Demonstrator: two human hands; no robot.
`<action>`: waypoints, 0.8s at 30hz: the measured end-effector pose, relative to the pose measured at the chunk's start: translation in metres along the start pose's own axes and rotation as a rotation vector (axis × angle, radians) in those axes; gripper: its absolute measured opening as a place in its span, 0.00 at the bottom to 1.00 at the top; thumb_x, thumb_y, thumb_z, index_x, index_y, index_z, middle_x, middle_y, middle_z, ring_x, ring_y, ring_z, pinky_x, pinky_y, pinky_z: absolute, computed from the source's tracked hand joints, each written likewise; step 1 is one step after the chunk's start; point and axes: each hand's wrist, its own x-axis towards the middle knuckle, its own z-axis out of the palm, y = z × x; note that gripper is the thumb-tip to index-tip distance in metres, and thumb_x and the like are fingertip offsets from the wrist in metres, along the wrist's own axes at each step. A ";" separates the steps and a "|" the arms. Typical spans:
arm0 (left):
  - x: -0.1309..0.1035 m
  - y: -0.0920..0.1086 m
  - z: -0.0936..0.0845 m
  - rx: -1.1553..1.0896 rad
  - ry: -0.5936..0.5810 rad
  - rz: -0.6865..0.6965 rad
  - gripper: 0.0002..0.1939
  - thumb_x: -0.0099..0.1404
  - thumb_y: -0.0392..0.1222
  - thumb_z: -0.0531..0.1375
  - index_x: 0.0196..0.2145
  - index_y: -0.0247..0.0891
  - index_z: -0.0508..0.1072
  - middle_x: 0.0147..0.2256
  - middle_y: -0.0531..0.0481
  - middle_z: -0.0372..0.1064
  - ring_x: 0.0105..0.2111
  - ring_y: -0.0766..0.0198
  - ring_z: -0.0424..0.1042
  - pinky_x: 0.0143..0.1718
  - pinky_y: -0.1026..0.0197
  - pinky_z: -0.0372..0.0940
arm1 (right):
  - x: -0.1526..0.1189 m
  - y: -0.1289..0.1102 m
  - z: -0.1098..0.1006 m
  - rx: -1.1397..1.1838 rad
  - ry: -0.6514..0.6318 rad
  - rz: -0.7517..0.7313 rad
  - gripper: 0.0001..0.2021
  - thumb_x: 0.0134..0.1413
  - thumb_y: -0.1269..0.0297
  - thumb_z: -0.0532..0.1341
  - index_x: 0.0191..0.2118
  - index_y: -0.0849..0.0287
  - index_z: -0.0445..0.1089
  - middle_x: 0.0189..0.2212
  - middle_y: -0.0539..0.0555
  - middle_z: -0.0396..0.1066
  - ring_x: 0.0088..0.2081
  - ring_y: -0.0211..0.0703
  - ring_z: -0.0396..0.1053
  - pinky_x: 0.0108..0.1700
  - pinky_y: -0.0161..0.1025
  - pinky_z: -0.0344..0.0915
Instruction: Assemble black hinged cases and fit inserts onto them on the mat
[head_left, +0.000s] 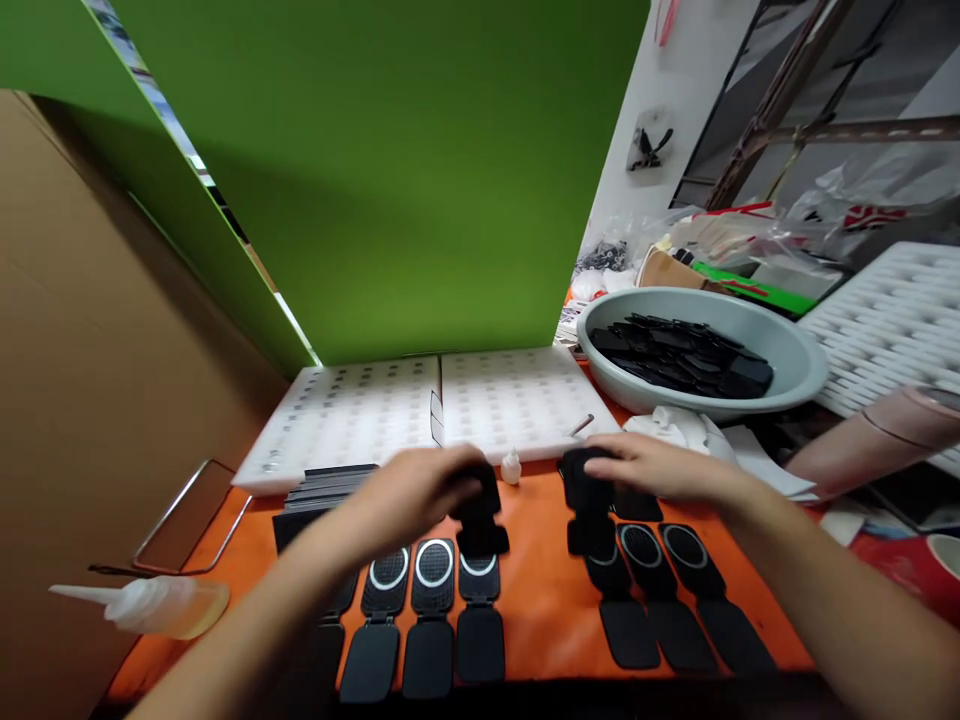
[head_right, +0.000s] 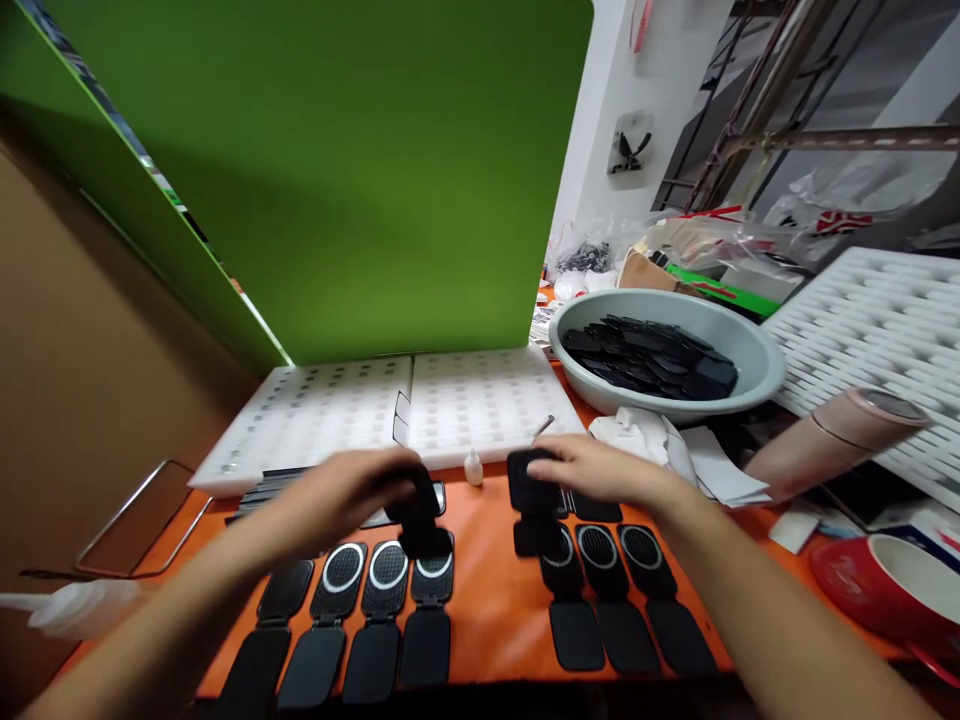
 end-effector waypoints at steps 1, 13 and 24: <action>0.006 -0.011 -0.019 0.039 0.109 -0.035 0.08 0.66 0.40 0.51 0.41 0.44 0.69 0.35 0.54 0.73 0.32 0.65 0.72 0.31 0.65 0.62 | 0.007 -0.007 -0.017 0.025 0.071 0.001 0.16 0.54 0.53 0.55 0.41 0.58 0.70 0.34 0.55 0.73 0.33 0.45 0.69 0.32 0.37 0.64; 0.128 -0.125 -0.072 0.392 0.361 -0.196 0.13 0.63 0.35 0.51 0.45 0.46 0.68 0.38 0.53 0.73 0.35 0.64 0.71 0.32 0.66 0.61 | 0.264 -0.027 -0.050 -0.174 0.453 -0.102 0.10 0.59 0.66 0.51 0.42 0.59 0.66 0.34 0.54 0.73 0.32 0.40 0.68 0.33 0.33 0.61; 0.177 -0.159 -0.074 0.439 0.295 -0.175 0.16 0.65 0.37 0.51 0.49 0.47 0.66 0.41 0.52 0.73 0.38 0.60 0.71 0.34 0.63 0.62 | 0.332 -0.005 -0.037 -0.311 0.213 -0.061 0.09 0.59 0.66 0.52 0.42 0.57 0.66 0.31 0.53 0.73 0.29 0.42 0.67 0.33 0.35 0.61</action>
